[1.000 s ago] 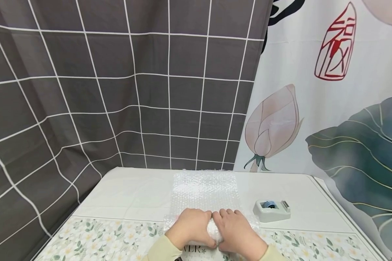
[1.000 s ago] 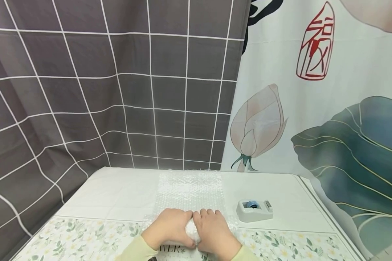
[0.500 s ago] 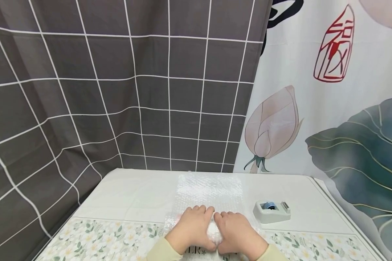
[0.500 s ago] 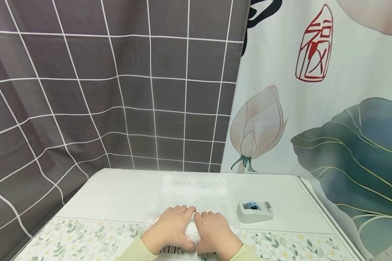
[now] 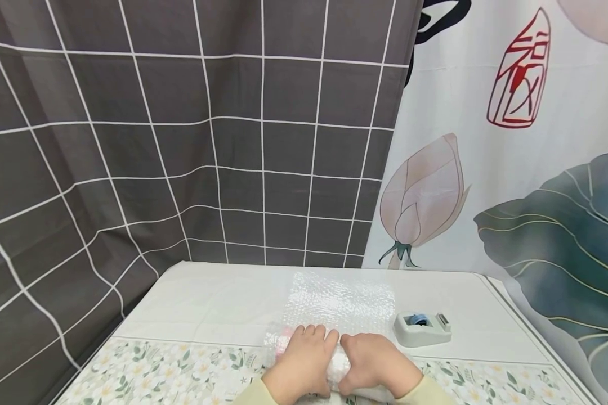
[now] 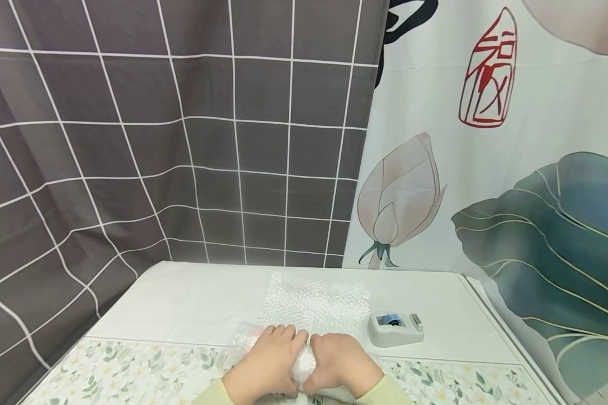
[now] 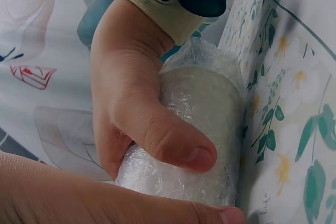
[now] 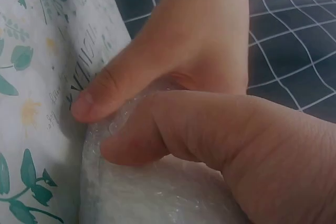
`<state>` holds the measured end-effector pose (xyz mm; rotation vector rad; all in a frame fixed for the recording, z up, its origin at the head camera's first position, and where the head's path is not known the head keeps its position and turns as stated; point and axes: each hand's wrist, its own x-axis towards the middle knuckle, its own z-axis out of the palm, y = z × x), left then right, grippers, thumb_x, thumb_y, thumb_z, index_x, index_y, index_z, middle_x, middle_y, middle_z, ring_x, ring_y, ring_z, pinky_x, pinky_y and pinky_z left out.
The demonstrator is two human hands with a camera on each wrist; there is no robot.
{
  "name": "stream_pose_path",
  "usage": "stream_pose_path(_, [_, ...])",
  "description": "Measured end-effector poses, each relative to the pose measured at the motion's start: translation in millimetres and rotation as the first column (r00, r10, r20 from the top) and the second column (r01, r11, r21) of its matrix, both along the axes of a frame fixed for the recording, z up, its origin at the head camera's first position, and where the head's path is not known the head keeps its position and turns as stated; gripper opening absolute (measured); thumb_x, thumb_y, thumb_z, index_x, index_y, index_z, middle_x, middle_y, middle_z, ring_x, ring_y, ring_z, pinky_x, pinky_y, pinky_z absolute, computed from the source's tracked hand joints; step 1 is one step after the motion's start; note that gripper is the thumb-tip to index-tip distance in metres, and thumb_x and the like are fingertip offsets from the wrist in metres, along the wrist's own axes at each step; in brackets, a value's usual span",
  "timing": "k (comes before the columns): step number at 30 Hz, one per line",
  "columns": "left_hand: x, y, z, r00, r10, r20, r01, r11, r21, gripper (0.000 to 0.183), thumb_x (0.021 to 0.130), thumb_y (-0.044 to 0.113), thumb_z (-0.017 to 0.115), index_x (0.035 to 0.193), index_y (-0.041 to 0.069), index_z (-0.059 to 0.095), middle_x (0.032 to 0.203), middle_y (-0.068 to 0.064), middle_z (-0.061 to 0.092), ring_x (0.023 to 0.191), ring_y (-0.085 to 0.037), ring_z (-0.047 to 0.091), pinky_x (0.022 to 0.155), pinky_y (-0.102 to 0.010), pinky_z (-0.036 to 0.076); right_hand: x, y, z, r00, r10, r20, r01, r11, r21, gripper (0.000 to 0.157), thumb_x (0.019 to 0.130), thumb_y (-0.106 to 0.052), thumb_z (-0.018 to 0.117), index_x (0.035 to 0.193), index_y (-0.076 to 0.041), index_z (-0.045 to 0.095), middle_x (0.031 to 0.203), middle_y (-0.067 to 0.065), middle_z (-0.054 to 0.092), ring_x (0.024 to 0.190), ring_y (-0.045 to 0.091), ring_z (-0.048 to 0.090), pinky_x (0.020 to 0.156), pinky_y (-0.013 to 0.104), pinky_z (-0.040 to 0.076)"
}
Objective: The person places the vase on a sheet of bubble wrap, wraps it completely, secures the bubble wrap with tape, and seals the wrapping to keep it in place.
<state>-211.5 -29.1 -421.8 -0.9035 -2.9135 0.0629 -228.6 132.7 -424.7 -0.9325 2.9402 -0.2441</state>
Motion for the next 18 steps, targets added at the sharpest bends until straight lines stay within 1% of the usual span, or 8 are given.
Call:
stream_pose_path(4, [0.0,-0.6,-3.0,0.999,-0.001,-0.035,0.0,1.0,-0.016,0.091,0.042,0.058,0.083,0.115,0.017,0.047,0.099,0.001,0.051,0.092,-0.015,0.049,0.082,-0.039,0.042,-1.0,2.4,-1.0,1.0,0.012,0.005,-0.012,1.0,-0.009,0.062,0.043,-0.048,0.072,0.088,-0.006,0.061,0.059,-0.006,0.052,0.049,0.009,0.044,0.046,0.03,0.042])
stream_pose_path(6, [-0.1,-1.0,-4.1,0.998,-0.003,-0.055,0.002,1.0,-0.026,0.09,0.042,0.058,0.082,0.114,0.017,0.046,0.098,0.001,0.047,0.092,-0.015,0.046,0.081,-0.037,0.042,-1.8,3.6,-0.7,1.0,0.021,0.006,-0.021,1.0,-0.013,0.06,0.044,-0.048,0.072,0.087,-0.008,0.06,0.062,-0.006,0.054,0.051,0.009,0.045,0.047,0.03,0.043])
stream_pose_path(8, [-1.0,-1.7,-4.8,0.998,-0.005,-0.06,0.004,1.0,-0.026,0.09,0.042,0.056,0.083,0.114,0.017,0.046,0.099,0.001,0.044,0.092,-0.015,0.043,0.08,-0.035,0.041,-2.3,4.4,0.5,1.0,0.03,0.004,-0.03,0.999,-0.015,0.062,0.044,-0.049,0.072,0.091,-0.009,0.061,0.07,-0.004,0.058,0.054,0.009,0.048,0.05,0.031,0.045])
stream_pose_path(12, [-2.9,-3.6,-4.3,0.999,-0.003,-0.05,0.002,1.0,-0.016,0.089,0.041,0.048,0.086,0.115,0.019,0.046,0.097,0.003,0.042,0.09,-0.013,0.041,0.08,-0.033,0.041,-1.9,6.9,2.6,0.999,0.051,-0.012,-0.052,0.998,-0.021,0.07,0.046,-0.051,0.073,0.102,-0.009,0.061,0.083,-0.003,0.055,0.059,0.01,0.05,0.051,0.031,0.045])
stream_pose_path(15, [-3.9,-4.5,-4.0,0.999,0.0,-0.037,0.0,1.0,0.003,0.087,0.042,0.044,0.087,0.115,0.02,0.046,0.097,0.003,0.043,0.089,-0.013,0.042,0.08,-0.033,0.041,0.2,8.6,4.3,0.998,0.065,-0.019,-0.065,0.997,-0.029,0.077,0.049,-0.054,0.074,0.11,-0.01,0.058,0.087,-0.003,0.049,0.063,0.01,0.049,0.051,0.03,0.043])
stream_pose_path(18, [-5.3,-5.3,-4.4,1.0,-0.003,-0.028,0.004,1.0,0.029,0.085,0.044,0.043,0.086,0.115,0.019,0.047,0.096,0.003,0.043,0.089,-0.013,0.041,0.08,-0.033,0.041,2.4,9.2,6.1,0.997,0.071,-0.037,-0.072,0.997,-0.036,0.081,0.051,-0.057,0.075,0.114,-0.011,0.055,0.09,-0.003,0.048,0.067,0.011,0.051,0.054,0.031,0.045])
